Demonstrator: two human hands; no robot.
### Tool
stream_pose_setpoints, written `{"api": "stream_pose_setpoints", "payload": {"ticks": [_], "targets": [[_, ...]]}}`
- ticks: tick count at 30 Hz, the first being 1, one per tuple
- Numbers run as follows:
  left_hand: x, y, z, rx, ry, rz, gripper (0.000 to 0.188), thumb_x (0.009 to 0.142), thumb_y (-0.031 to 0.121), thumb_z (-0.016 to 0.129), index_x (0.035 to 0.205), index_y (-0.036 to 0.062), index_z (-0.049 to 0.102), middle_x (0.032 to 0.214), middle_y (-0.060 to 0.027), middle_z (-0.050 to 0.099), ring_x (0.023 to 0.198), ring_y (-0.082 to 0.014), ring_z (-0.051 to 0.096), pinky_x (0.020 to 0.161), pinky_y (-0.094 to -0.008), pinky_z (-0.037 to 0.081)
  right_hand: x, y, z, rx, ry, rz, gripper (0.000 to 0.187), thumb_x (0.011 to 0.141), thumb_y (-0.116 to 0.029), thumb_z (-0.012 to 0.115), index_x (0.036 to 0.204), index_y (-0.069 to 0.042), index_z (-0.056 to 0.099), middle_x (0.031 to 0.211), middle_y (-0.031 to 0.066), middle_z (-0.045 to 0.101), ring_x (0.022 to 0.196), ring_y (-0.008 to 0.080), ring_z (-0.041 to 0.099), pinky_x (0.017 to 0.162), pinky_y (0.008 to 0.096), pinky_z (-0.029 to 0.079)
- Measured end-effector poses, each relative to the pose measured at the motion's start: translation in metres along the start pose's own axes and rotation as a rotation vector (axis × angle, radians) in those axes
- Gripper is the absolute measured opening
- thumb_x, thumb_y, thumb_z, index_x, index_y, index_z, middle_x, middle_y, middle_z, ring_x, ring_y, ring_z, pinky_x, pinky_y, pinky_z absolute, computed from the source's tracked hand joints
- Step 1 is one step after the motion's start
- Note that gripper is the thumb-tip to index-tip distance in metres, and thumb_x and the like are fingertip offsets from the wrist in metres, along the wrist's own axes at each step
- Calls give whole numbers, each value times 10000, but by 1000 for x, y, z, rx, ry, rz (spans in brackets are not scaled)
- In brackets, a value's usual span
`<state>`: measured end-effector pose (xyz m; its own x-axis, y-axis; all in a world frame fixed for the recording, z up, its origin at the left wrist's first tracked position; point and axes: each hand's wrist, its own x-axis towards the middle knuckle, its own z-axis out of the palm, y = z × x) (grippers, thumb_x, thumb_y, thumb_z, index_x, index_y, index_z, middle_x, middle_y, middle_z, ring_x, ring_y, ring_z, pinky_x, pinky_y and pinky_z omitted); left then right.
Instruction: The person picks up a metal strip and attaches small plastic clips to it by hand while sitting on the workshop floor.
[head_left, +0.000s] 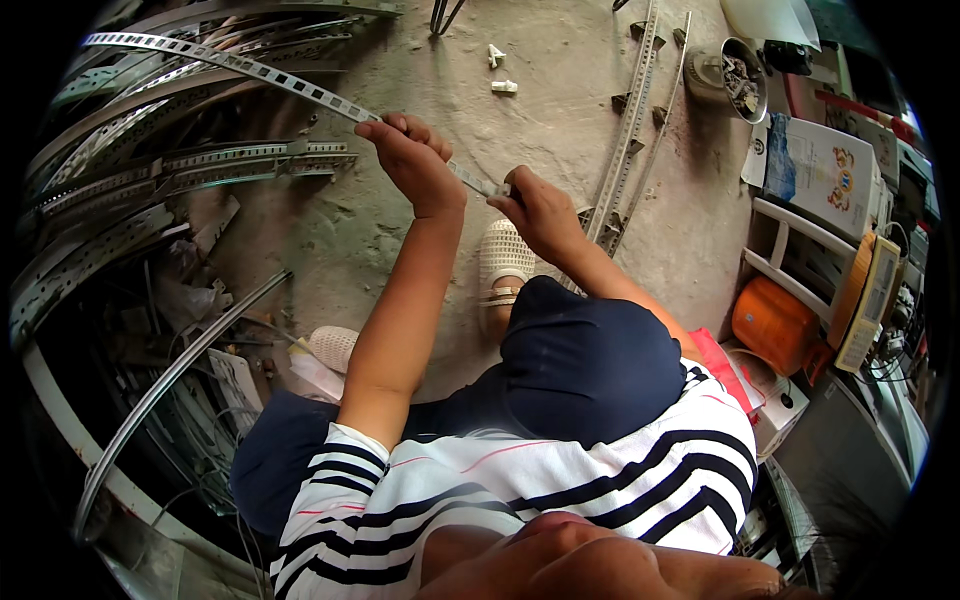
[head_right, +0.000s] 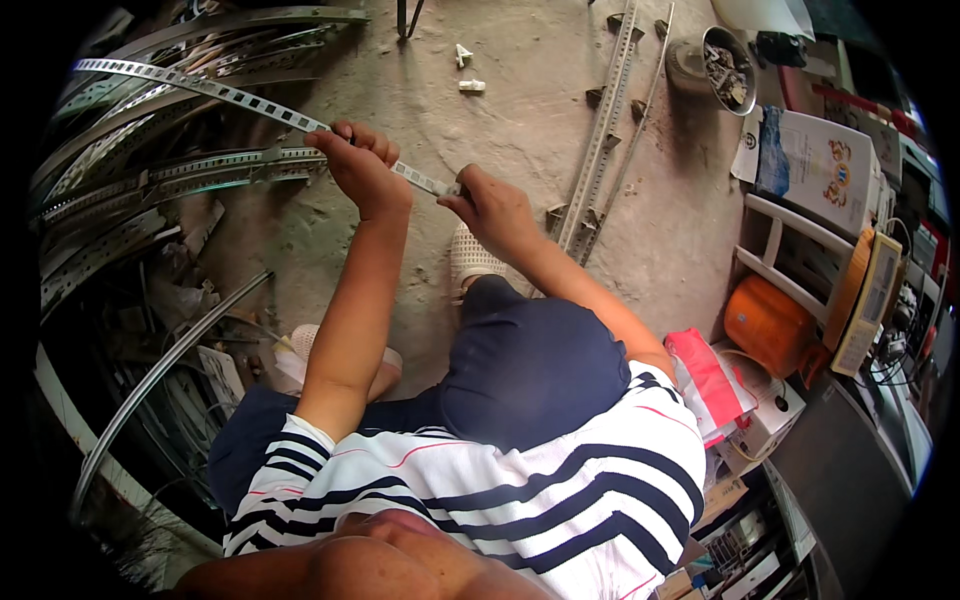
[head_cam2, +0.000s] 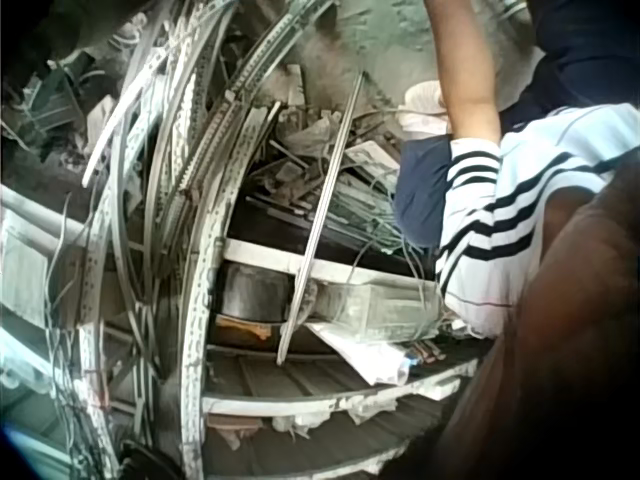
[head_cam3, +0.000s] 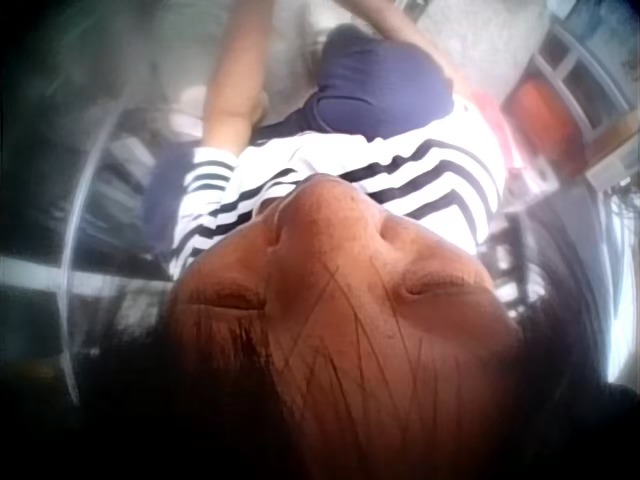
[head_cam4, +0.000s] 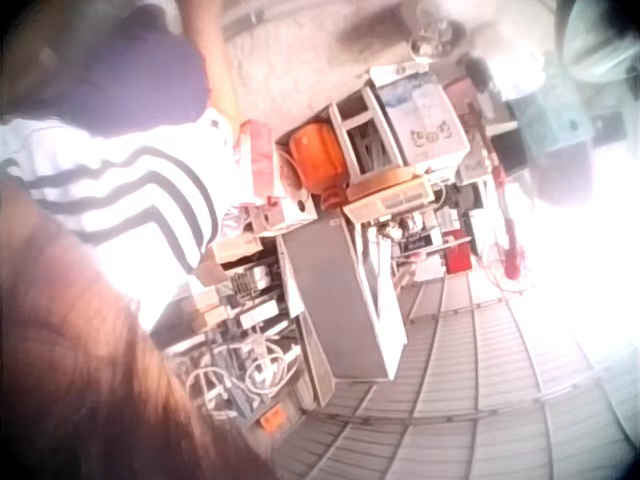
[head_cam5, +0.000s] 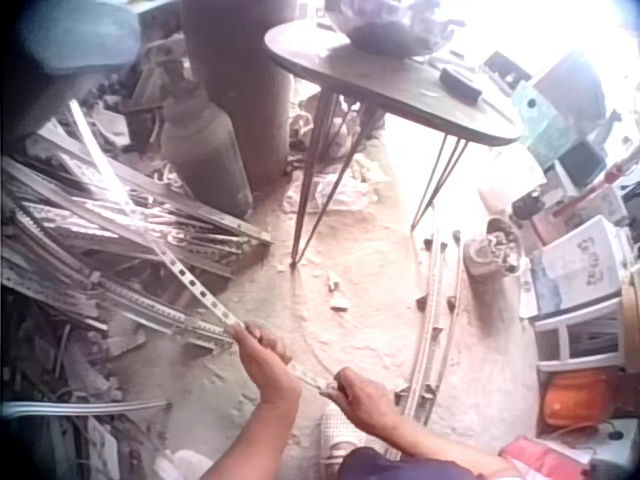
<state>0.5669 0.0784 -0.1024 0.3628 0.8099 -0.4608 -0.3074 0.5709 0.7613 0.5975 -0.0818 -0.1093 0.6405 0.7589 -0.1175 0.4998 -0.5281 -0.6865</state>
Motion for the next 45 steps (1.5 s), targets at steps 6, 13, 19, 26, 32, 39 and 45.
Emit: {"api": "stream_pose_setpoints", "payload": {"ticks": [6,13,19,26,32,39,45], "targets": [[-2,13,-3,-78,-44,-59,518,932,654,347,785,158,337,585,65,214,479,-79,136,450,-262,134,10,-7,-14,-203,-38,-211,327,836,-337,672,761,-80,482,654,85,545,615,291,575,517,401,444],[-4,29,2,-108,-98,-45,516,941,646,326,781,155,334,584,62,209,487,-85,128,453,-265,127,22,-9,-20,-188,-20,-350,309,824,-299,670,694,-89,484,609,67,530,572,268,566,487,392,430],[-6,28,7,-115,-47,21,518,952,641,296,774,156,329,583,61,212,488,-88,123,452,-270,125,23,-20,-14,-212,149,-230,294,821,-257,658,648,-98,482,546,55,514,522,262,551,474,390,423],[-4,25,8,-69,-63,-7,566,917,698,273,777,151,311,565,60,191,470,-80,115,438,-268,121,24,-8,-13,-262,158,-341,260,798,-232,661,634,-104,505,536,54,522,510,241,551,465,374,433],[-11,28,9,-94,-128,-24,509,953,633,310,773,157,322,588,52,194,493,-89,114,452,-271,120,34,4,-21,-240,81,-565,263,775,-227,659,615,-111,485,541,43,517,505,225,550,457,358,440],[-14,35,6,-96,-211,25,507,950,637,312,782,159,317,589,51,191,497,-92,112,459,-273,123,52,6,-30,-191,-9,-783,280,796,-241,642,617,-103,477,557,55,520,522,240,556,481,366,451],[-2,36,8,-82,-51,61,504,953,634,305,783,160,317,578,54,192,497,-94,111,456,-279,119,46,-3,-15,-154,-5,-417,275,838,-245,609,638,-86,508,556,79,542,540,289,571,493,405,457]]}}
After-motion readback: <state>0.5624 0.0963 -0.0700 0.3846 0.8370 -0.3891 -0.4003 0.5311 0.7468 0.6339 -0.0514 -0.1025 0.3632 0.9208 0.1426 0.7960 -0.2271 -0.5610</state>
